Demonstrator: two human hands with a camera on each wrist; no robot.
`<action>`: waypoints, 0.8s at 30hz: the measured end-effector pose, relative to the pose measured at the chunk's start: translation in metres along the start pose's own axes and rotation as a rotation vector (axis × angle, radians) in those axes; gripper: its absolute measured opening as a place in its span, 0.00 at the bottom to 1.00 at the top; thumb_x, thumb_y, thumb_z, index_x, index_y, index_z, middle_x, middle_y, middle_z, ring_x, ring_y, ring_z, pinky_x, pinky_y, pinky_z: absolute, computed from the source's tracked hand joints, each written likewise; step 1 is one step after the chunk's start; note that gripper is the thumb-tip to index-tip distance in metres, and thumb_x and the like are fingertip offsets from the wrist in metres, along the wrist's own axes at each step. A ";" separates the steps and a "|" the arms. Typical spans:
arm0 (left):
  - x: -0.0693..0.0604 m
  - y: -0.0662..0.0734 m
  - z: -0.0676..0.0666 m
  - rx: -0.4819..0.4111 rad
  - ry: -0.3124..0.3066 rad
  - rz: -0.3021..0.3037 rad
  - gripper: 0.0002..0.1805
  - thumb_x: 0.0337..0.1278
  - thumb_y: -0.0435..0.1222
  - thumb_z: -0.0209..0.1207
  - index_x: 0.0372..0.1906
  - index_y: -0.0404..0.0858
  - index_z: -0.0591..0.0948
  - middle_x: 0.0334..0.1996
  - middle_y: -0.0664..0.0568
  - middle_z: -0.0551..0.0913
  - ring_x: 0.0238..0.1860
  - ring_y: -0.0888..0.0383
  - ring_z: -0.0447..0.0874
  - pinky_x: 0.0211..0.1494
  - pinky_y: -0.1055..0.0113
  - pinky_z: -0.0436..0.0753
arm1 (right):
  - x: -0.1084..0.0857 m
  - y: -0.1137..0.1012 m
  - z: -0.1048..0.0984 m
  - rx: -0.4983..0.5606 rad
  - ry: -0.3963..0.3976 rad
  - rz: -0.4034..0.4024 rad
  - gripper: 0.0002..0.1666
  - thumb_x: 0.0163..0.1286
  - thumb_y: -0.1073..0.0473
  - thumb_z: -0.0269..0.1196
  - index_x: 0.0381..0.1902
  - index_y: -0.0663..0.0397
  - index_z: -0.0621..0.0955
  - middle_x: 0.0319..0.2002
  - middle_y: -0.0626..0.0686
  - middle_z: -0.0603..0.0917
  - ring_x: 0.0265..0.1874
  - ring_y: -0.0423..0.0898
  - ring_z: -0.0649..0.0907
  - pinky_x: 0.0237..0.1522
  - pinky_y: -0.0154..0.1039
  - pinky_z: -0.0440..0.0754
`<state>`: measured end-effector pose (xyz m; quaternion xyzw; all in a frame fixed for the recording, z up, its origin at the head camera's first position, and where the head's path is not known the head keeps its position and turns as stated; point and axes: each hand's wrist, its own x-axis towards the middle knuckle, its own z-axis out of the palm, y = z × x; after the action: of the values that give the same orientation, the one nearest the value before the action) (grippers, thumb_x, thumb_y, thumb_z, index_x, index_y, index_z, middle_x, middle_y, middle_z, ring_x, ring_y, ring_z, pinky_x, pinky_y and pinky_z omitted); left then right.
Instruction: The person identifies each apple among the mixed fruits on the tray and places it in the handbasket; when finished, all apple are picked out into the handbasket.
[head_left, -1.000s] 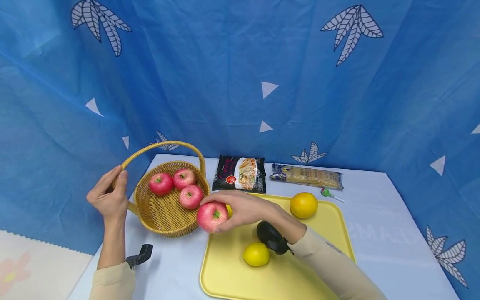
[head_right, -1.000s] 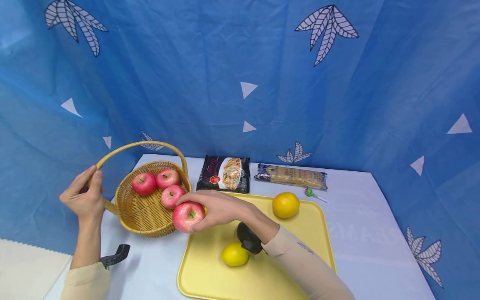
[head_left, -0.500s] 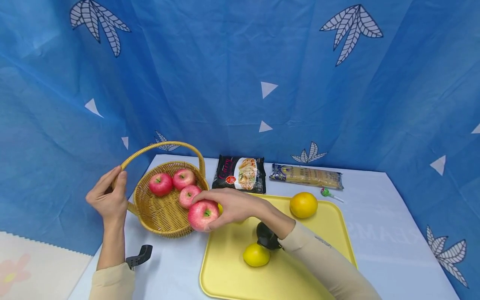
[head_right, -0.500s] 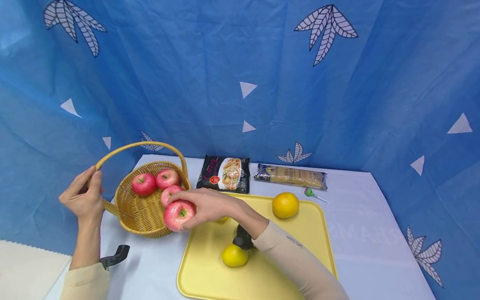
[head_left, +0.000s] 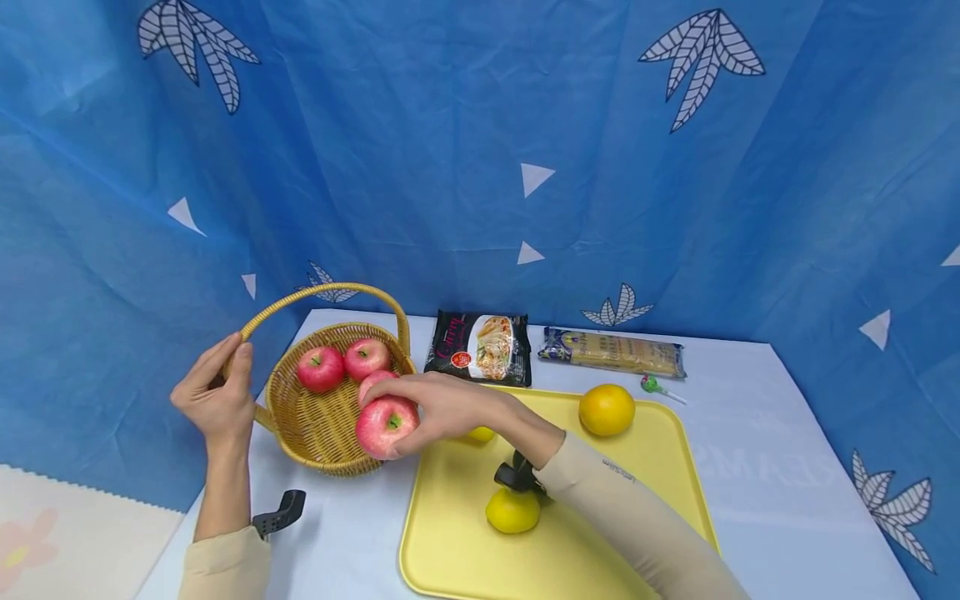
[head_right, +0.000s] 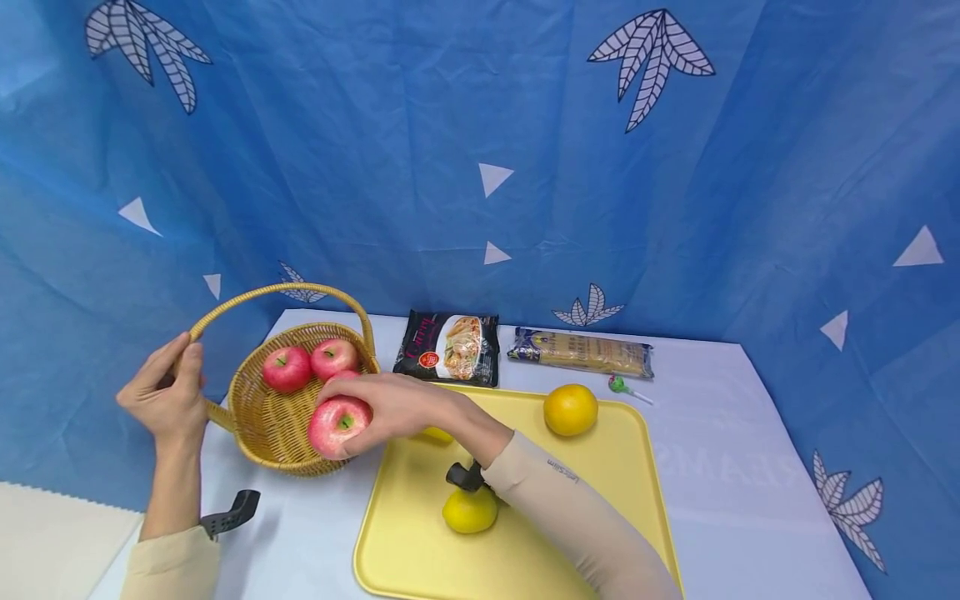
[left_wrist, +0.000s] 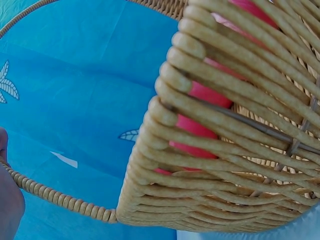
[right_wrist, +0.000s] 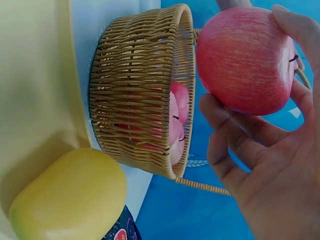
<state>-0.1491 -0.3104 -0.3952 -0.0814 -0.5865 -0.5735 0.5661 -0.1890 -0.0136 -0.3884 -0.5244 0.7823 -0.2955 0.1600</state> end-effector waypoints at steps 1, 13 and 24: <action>0.000 0.000 0.000 0.001 0.000 -0.002 0.10 0.49 0.20 0.68 0.39 0.18 0.85 0.33 0.45 0.90 0.21 0.68 0.78 0.27 0.82 0.76 | 0.002 0.001 0.000 0.008 -0.002 -0.003 0.40 0.58 0.33 0.69 0.67 0.22 0.69 0.57 0.29 0.75 0.51 0.29 0.76 0.51 0.29 0.79; 0.000 0.000 0.000 0.002 -0.003 0.006 0.10 0.48 0.20 0.69 0.38 0.18 0.85 0.34 0.42 0.90 0.22 0.68 0.80 0.28 0.82 0.78 | 0.023 0.007 0.012 0.056 -0.027 0.013 0.36 0.59 0.33 0.69 0.64 0.22 0.70 0.54 0.30 0.76 0.49 0.29 0.77 0.51 0.27 0.78; 0.001 -0.001 0.001 -0.007 0.011 0.001 0.10 0.47 0.19 0.69 0.38 0.18 0.85 0.34 0.40 0.90 0.23 0.68 0.82 0.29 0.82 0.79 | 0.042 0.001 0.026 0.070 -0.031 0.033 0.36 0.59 0.37 0.70 0.64 0.25 0.71 0.53 0.29 0.76 0.51 0.27 0.76 0.53 0.24 0.75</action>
<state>-0.1508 -0.3099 -0.3949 -0.0806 -0.5813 -0.5757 0.5694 -0.1917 -0.0596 -0.4062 -0.5101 0.7774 -0.3120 0.1950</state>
